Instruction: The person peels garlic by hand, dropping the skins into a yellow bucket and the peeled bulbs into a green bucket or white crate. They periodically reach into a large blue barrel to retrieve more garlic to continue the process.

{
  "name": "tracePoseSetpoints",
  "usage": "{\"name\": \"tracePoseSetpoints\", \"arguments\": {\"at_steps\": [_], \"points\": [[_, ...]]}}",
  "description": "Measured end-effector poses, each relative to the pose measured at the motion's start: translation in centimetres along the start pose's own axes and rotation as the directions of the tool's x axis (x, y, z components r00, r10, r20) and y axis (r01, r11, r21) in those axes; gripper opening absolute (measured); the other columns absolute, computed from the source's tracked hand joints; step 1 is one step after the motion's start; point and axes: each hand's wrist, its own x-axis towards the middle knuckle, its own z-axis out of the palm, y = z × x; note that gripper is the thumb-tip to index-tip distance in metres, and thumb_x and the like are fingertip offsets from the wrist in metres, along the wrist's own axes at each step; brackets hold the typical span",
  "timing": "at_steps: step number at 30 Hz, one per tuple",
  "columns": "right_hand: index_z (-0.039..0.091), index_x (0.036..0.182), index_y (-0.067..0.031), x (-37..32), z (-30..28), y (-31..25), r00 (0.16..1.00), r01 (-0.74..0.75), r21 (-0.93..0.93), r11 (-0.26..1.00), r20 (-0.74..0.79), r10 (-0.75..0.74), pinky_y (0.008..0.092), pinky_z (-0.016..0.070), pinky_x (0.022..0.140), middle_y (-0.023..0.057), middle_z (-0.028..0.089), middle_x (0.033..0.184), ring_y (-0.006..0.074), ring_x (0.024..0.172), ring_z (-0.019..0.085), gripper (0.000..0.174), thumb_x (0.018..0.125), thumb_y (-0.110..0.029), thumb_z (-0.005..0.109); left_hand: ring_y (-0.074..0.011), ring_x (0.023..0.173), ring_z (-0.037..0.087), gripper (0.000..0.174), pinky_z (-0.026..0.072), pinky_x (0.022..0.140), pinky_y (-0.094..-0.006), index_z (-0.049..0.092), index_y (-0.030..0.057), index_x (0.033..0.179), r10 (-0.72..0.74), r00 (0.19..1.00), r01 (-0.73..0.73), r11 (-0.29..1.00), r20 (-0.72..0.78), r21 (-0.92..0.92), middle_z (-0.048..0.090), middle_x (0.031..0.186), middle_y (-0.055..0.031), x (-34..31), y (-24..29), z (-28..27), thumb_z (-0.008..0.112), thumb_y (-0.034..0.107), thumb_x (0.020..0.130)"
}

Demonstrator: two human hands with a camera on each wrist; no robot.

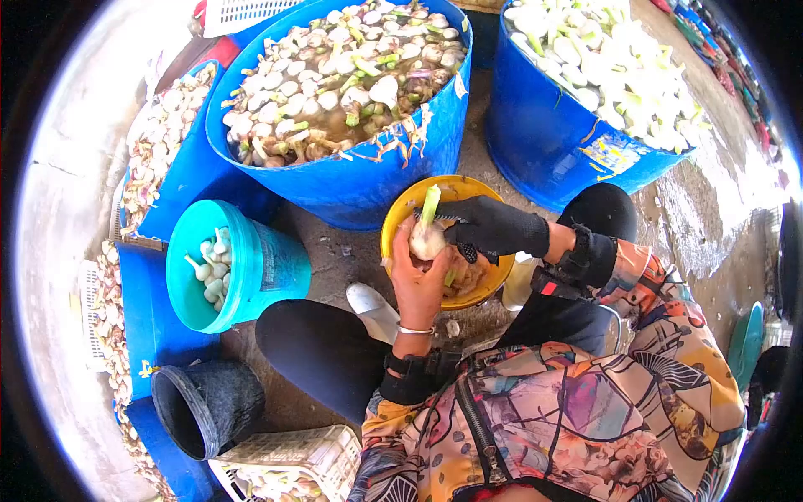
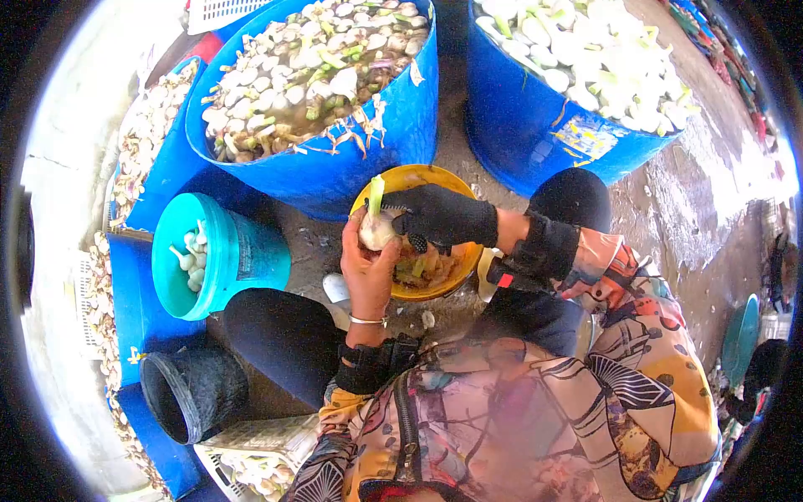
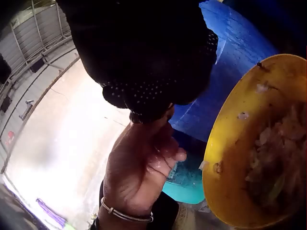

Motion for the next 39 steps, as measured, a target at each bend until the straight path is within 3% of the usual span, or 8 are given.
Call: {"name": "tracePoseSetpoints", "arguments": {"at_steps": [5,8,11,15,21,25,36,39], "points": [[0.051,0.124,-0.0045,-0.1,-0.3,0.9,0.997,0.082,-0.032,0.996,-0.011,-0.083,0.0231,0.0446,0.043,0.0058,0.059,0.066,0.0089,0.051,0.056,0.037,0.086,-0.007,0.051,-0.0210,0.111,0.051,0.060,0.0459,0.088,-0.0299,0.040,-0.0044,0.127,0.015,1.000,-0.019,0.987,0.022,0.161,0.049,0.122,-0.0154,-0.4,0.2,-0.1,0.069,0.003,0.074],[0.052,0.122,-0.0040,0.0,-0.8,1.5,1.000,-0.009,0.071,0.997,-0.023,0.011,0.0209,0.0436,0.045,0.0037,0.058,0.066,0.0066,0.053,0.054,0.035,0.087,-0.009,0.052,-0.0204,0.099,0.057,0.053,0.0493,0.080,-0.0313,0.042,-0.0024,0.125,-0.088,0.996,0.090,0.992,0.025,-0.092,0.054,0.114,-0.0146,-0.5,-0.4,0.2,0.065,0.007,0.078],[0.052,0.122,-0.0022,0.1,-1.7,2.5,0.999,-0.048,0.396,0.917,0.031,0.039,0.0190,0.0423,0.046,0.0018,0.058,0.071,0.0050,0.057,0.052,0.036,0.088,-0.011,0.054,-0.0179,0.078,0.059,0.044,0.0505,0.071,-0.0310,0.045,0.0001,0.121,-0.274,0.926,0.373,0.578,0.258,-0.725,0.058,0.104,-0.0122,-0.8,0.3,-0.4,0.060,0.012,0.082],[0.051,0.122,-0.0003,-0.7,-2.7,1.6,0.998,-0.056,0.395,0.917,0.051,0.039,0.0182,0.0426,0.049,0.0000,0.058,0.076,0.0046,0.061,0.053,0.038,0.087,-0.015,0.057,-0.0115,0.054,0.044,0.041,0.0407,0.049,-0.0289,0.049,0.0043,0.113,-0.204,0.842,0.538,0.252,0.500,-0.804,0.051,0.078,-0.0031,-0.9,0.4,-0.1,0.049,0.036,0.087],[0.055,0.114,-0.0006,0.5,-2.3,0.9,0.931,0.346,0.047,0.937,-0.137,-0.337,0.0218,0.0458,0.054,0.0001,0.057,0.078,0.0077,0.064,0.055,0.036,0.085,-0.020,0.062,-0.0114,0.046,0.038,0.041,0.0374,0.046,-0.0290,0.053,0.0065,0.105,-0.262,0.809,0.587,0.297,0.527,-0.753,0.045,0.068,-0.0010,-0.6,-0.3,-0.3,0.044,0.043,0.088],[0.058,0.098,0.0012,0.1,-1.7,1.8,0.993,0.109,0.115,0.987,0.026,-0.113,0.0246,0.0478,0.055,0.0031,0.059,0.079,0.0096,0.066,0.057,0.028,0.083,-0.022,0.063,-0.0102,0.039,0.034,0.047,0.0312,0.037,-0.0265,0.056,0.0069,0.099,-0.404,0.814,0.576,0.461,0.418,-0.675,0.044,0.061,0.0001,-1.1,0.1,0.9,0.045,0.050,0.085],[0.062,0.096,0.0017,-0.2,-1.4,2.9,0.964,0.251,0.216,0.944,0.032,-0.264,0.0247,0.0464,0.057,0.0048,0.063,0.077,0.0097,0.066,0.057,0.025,0.081,-0.018,0.062,-0.0096,0.038,0.034,0.058,0.0318,0.034,-0.0265,0.057,0.0063,0.097,-0.235,0.767,0.619,0.025,0.597,-0.785,0.045,0.061,-0.0008,-2.7,-1.7,1.4,0.042,0.060,0.084],[0.059,0.102,-0.0005,0.5,-1.2,4.7,0.935,0.342,0.243,0.908,0.008,-0.354,0.0301,0.0463,0.076,0.0072,0.063,0.096,0.0127,0.086,0.056,0.027,0.082,-0.017,0.062,-0.0096,0.038,0.034,0.062,0.0310,0.034,-0.0263,0.058,0.0073,0.096,-0.162,0.726,0.682,0.041,0.668,-0.730,0.045,0.061,-0.0009,-2.6,-1.7,1.5,0.039,0.064,0.083]]}}
